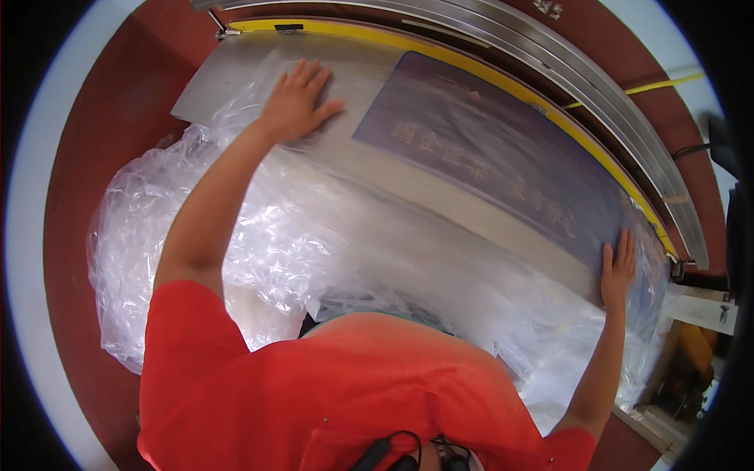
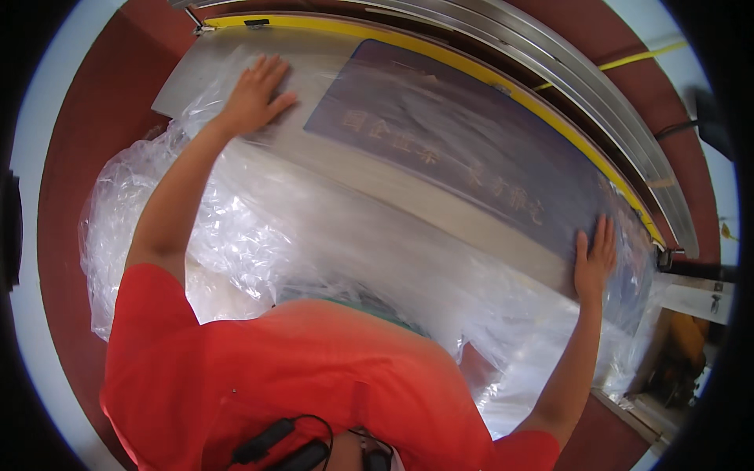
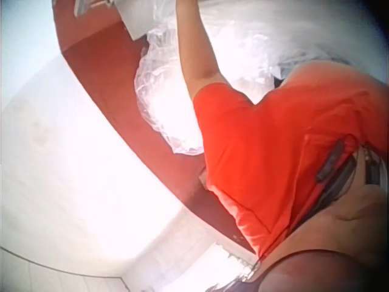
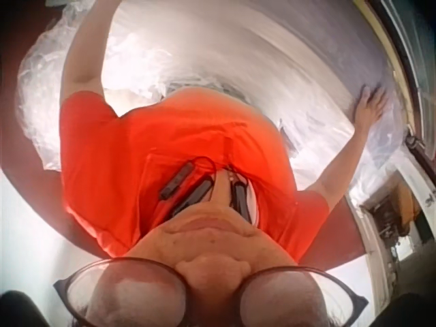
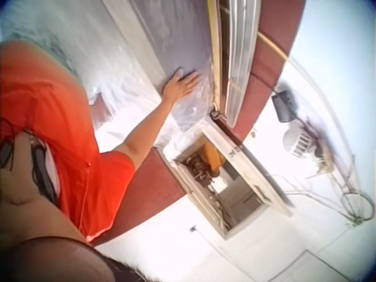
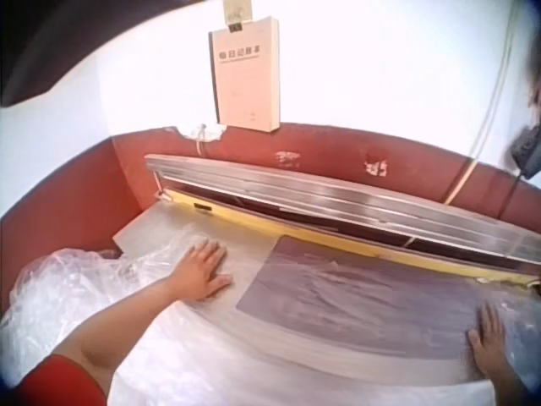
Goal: The person wraps a large rectangular object, which appears to be a framed picture or artwork, with a clear plastic sheet. They repeatedly smooth the plastic over the surface and fold the edges to secure the wrapping.
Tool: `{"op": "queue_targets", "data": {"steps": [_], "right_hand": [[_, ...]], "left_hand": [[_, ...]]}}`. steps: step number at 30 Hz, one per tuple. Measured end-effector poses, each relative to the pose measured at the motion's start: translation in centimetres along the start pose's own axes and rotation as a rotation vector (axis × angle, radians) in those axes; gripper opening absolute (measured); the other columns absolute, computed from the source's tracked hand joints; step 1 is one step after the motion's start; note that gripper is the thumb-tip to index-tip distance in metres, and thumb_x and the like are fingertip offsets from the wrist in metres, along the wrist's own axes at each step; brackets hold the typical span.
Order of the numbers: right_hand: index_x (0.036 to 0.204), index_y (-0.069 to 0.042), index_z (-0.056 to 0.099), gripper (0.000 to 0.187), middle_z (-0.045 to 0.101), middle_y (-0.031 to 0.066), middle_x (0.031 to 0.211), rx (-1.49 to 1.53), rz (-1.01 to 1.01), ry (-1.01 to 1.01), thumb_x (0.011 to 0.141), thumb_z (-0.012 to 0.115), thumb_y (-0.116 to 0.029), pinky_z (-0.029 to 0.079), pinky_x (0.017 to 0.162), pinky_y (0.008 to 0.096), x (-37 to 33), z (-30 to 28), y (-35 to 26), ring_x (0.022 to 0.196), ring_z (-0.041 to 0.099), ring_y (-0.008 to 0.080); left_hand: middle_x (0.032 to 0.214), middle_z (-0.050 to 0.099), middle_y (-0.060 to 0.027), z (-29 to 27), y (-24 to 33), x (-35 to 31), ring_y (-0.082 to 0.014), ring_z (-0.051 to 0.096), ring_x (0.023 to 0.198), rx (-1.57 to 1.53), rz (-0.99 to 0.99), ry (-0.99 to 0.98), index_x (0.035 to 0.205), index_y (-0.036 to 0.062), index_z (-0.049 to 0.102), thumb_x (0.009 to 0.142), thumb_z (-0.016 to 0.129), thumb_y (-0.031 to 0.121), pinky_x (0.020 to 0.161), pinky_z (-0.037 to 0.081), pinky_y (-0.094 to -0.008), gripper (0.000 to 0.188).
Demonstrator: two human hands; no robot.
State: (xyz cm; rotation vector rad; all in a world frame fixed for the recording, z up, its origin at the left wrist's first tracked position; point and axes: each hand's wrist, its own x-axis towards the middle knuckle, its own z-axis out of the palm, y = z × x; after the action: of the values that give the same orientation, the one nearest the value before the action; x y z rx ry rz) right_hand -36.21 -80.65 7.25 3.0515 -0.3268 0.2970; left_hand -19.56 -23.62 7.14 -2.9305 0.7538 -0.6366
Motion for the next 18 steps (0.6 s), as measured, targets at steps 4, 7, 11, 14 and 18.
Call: {"op": "queue_targets", "data": {"steps": [4, 7, 11, 14, 18], "right_hand": [[0.126, -0.015, 0.025, 0.052, 0.024, 0.0093, 0.13, -0.13, 0.204, -0.14, 0.083, 0.033, -0.042, 0.018, 0.094, 0.0423, -2.4, -0.5, 7.4, 0.12, 0.021, 0.0273], [0.126, -0.016, 0.024, 0.053, 0.025, 0.0083, 0.129, -0.092, 0.175, 0.032, 0.082, 0.031, -0.044, 0.018, 0.093, 0.0449, -1.8, 0.1, 7.9, 0.119, 0.021, 0.0275], [0.127, -0.018, 0.023, 0.053, 0.025, 0.0063, 0.129, -0.368, 0.276, -0.098, 0.082, 0.029, -0.047, 0.019, 0.093, 0.045, -3.1, 4.4, 17.5, 0.12, 0.02, 0.0254], [0.127, -0.019, 0.023, 0.054, 0.026, 0.0057, 0.129, -0.272, 0.347, 0.002, 0.082, 0.03, -0.047, 0.019, 0.094, 0.0402, -1.1, 1.7, 10.6, 0.12, 0.021, 0.0241], [0.127, -0.016, 0.022, 0.052, 0.026, 0.006, 0.129, -0.473, 0.27, -0.105, 0.083, 0.029, -0.043, 0.019, 0.095, 0.0368, -2.2, 4.5, 18.1, 0.119, 0.022, 0.0238]], "left_hand": [[0.127, 0.024, -0.0178, 1.3, 4.1, 0.1, -0.0305, 0.02, 0.119, -0.105, -0.042, -0.126, 0.122, 0.006, 0.029, 0.079, 0.037, 0.046, 0.096, 0.016, -0.043, 0.059], [0.128, 0.022, -0.0176, 1.2, 4.7, 1.0, -0.0298, 0.017, 0.12, -0.11, -0.116, -0.175, 0.123, 0.0064, 0.027, 0.079, 0.036, 0.049, 0.096, 0.014, -0.0426, 0.062], [0.129, 0.019, -0.018, 2.0, 1.7, 1.0, -0.0297, 0.015, 0.121, -0.007, -0.376, -0.153, 0.124, 0.007, 0.026, 0.078, 0.035, 0.051, 0.097, 0.012, -0.042, 0.064], [0.129, 0.019, -0.0203, 1.9, 2.1, -0.4, -0.0323, 0.015, 0.121, 0.013, -0.338, -0.185, 0.124, 0.0073, 0.026, 0.078, 0.034, 0.052, 0.097, 0.012, -0.0418, 0.065], [0.128, 0.018, -0.0231, 1.0, 3.8, -0.5, -0.0359, 0.014, 0.12, 0.01, -0.292, -0.161, 0.125, 0.0078, 0.025, 0.077, 0.035, 0.053, 0.097, 0.012, -0.0421, 0.066]]}}
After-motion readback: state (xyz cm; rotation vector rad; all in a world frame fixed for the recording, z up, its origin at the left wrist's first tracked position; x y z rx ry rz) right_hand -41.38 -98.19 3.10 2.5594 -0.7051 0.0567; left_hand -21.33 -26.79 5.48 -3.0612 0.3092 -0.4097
